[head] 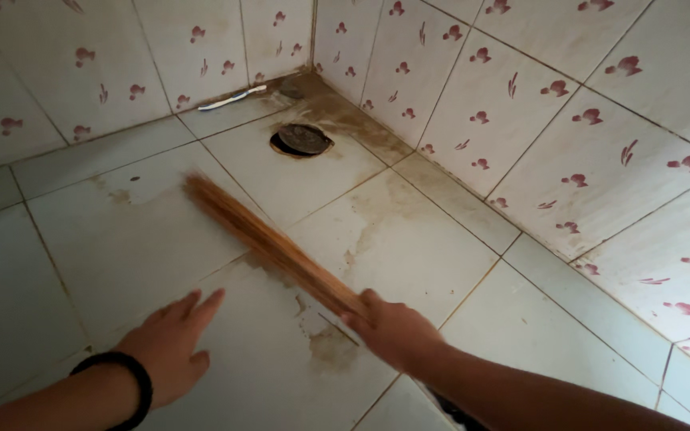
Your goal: The person sweeps a tiled floor using a broom made of sticks, directing debris toward a drain and around a small stool.
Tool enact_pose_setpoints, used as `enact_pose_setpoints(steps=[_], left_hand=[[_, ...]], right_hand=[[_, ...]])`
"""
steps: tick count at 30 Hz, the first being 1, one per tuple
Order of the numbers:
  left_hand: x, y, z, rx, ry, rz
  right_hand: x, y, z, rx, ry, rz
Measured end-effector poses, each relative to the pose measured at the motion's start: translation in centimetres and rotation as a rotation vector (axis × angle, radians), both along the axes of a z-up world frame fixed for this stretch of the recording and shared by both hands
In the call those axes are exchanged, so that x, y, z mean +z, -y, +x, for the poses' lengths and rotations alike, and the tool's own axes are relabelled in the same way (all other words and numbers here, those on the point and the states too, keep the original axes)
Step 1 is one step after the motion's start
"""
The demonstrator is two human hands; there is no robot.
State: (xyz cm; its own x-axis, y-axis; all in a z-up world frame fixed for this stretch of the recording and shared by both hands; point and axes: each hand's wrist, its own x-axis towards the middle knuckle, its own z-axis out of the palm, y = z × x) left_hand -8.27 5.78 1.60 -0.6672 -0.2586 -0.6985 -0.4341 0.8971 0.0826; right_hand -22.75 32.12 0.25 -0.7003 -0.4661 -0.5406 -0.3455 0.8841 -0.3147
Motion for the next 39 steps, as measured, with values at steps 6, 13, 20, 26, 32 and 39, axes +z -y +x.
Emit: enact_pose_setpoints(steps=[6, 13, 20, 26, 32, 39], left_hand=[[1.9, 0.3, 0.1, 0.181, 0.145, -0.168], [-4.6, 2.8, 2.0, 0.403, 0.178, 0.068], [-2.8, 2.9, 2.9, 0.230, 0.304, 0.107], [-2.4, 4.0, 3.7, 0.203, 0.189, 0.075], [-0.5, 4.9, 4.9, 0.302, 0.099, 0.052], [2.2, 6.1, 7.5, 0.390, 0.144, -0.019]], right_hand=[[0.0, 4.8, 6.4, 0.301, 0.083, -0.143], [-2.2, 8.0, 8.7, 0.510, 0.166, 0.003], [-4.6, 5.8, 2.5, 0.382, -0.135, -0.030], [-0.5, 4.9, 0.8, -0.166, 0.138, 0.046], [-0.7, 9.1, 6.5, 0.194, 0.030, -0.132], [-0.8, 16.6, 12.0, 0.602, 0.137, -0.064]])
